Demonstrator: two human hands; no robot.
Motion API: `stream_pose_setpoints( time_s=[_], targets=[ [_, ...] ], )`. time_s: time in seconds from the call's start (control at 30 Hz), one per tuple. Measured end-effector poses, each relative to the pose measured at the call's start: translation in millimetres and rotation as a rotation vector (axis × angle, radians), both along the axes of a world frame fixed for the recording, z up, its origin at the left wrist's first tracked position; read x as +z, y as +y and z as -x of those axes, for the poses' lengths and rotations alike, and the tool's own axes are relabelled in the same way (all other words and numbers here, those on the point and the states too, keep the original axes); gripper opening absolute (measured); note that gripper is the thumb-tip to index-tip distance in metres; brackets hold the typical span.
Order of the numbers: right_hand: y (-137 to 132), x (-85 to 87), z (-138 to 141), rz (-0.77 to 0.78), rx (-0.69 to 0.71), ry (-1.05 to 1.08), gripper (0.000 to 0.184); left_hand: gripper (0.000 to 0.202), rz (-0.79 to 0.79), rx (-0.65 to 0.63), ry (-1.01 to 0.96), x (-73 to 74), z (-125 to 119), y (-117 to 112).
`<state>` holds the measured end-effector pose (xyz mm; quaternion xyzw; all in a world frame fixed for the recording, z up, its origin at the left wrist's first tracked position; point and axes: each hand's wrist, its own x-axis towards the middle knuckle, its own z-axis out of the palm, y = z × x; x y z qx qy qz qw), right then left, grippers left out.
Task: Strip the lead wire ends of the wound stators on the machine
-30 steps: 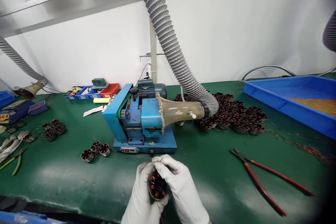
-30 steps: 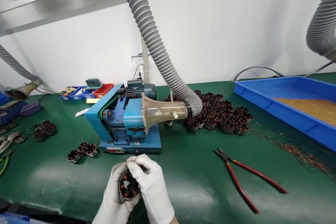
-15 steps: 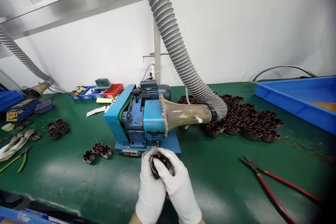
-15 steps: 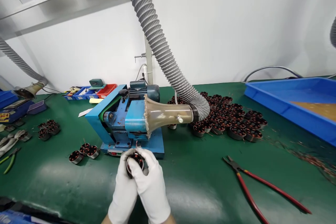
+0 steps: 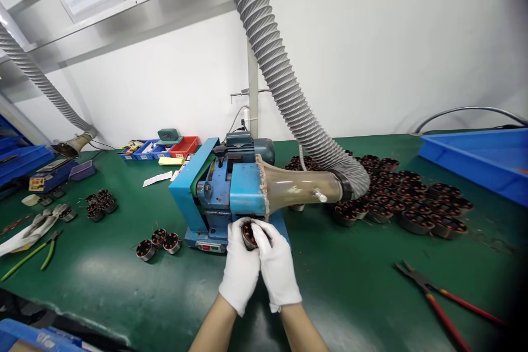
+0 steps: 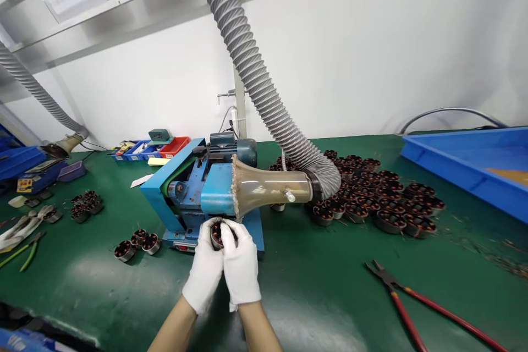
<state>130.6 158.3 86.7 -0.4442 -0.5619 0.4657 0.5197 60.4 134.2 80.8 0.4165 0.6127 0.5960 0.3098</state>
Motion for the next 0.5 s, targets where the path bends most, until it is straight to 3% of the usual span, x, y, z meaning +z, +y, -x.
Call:
stream_pose_setpoints(
  time_s=[0.13,0.23,0.37,0.5],
  targets=[
    [-6,4.2,-4,-0.008,-0.012,-0.010,0.030,0.034,0.009,-0.016,-0.030,6.3,-7,-5],
    [-22,0.8,-16,-0.016,0.011,-0.021,0.025,0.036,0.052,-0.005,-0.035,2.2,-13,-25],
    [-41,-11.4,-38,-0.082,0.193,0.058,0.022,0.063,0.034,-0.125,-0.046,-12.6,-5,-61],
    [-49,-4.3,-50,0.129,0.280,0.332,0.027,0.077,0.052,-0.242,0.252,-6.3,12,-80]
  ],
)
